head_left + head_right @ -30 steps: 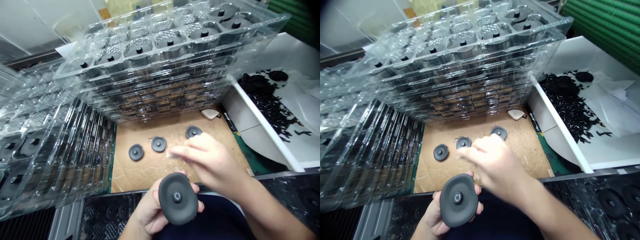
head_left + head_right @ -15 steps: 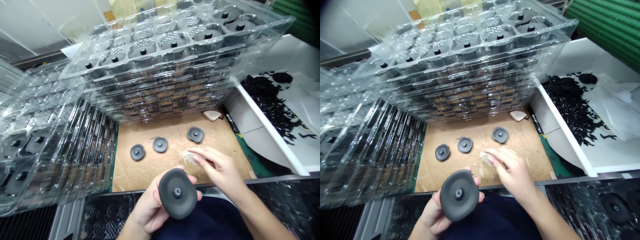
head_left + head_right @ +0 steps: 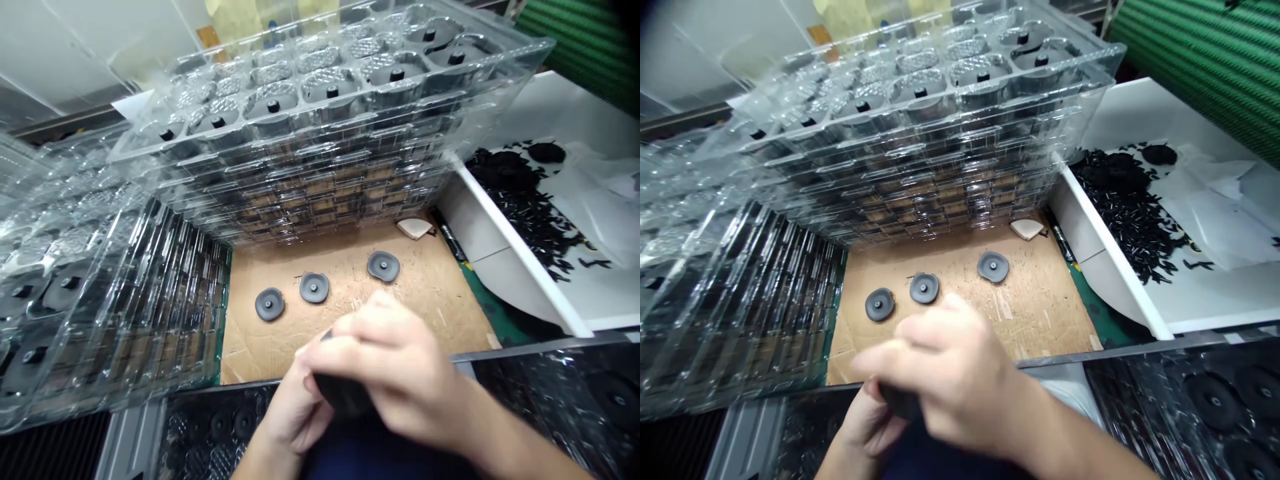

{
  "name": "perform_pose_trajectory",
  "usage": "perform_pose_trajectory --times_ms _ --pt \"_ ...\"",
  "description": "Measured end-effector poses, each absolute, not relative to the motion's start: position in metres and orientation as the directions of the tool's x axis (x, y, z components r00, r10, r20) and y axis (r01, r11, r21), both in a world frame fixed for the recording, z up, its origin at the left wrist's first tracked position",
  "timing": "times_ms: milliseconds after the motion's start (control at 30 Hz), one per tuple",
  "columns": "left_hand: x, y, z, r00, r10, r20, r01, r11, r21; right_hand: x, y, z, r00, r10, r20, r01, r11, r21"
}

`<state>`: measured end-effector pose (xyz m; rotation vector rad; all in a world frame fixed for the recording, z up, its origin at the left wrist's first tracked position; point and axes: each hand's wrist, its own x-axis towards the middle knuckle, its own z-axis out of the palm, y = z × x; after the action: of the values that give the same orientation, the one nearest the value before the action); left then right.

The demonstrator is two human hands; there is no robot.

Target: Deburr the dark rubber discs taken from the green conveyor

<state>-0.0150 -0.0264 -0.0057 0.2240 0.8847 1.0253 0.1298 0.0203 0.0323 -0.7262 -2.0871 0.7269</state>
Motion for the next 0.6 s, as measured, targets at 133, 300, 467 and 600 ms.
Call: perform_pose_trajectory --times_ms 133,300,467,600 --pt "-0.026 -0.025 -0.005 0.279 0.834 -0.476 -0.694 0.518 0.499 0.153 0.026 -0.011 -0.328 0.915 0.235 0.349 0.349 -0.870" --pt "-0.036 -0.026 -0.006 0.276 0.829 -0.487 -0.689 0.524 0.500 0.161 0.004 -0.080 -0.318 0.945 0.078 0.454 0.225 -0.862" --pt "-0.030 -0.026 -0.008 0.268 0.832 -0.486 -0.707 0.512 0.488 0.155 0.001 -0.061 -0.229 0.972 0.054 0.489 0.163 -0.857" --pt "-0.022 -0.027 -0.006 0.238 0.838 -0.491 -0.700 0.499 0.511 0.141 0.004 0.004 -0.108 0.957 0.270 0.429 0.290 -0.856"
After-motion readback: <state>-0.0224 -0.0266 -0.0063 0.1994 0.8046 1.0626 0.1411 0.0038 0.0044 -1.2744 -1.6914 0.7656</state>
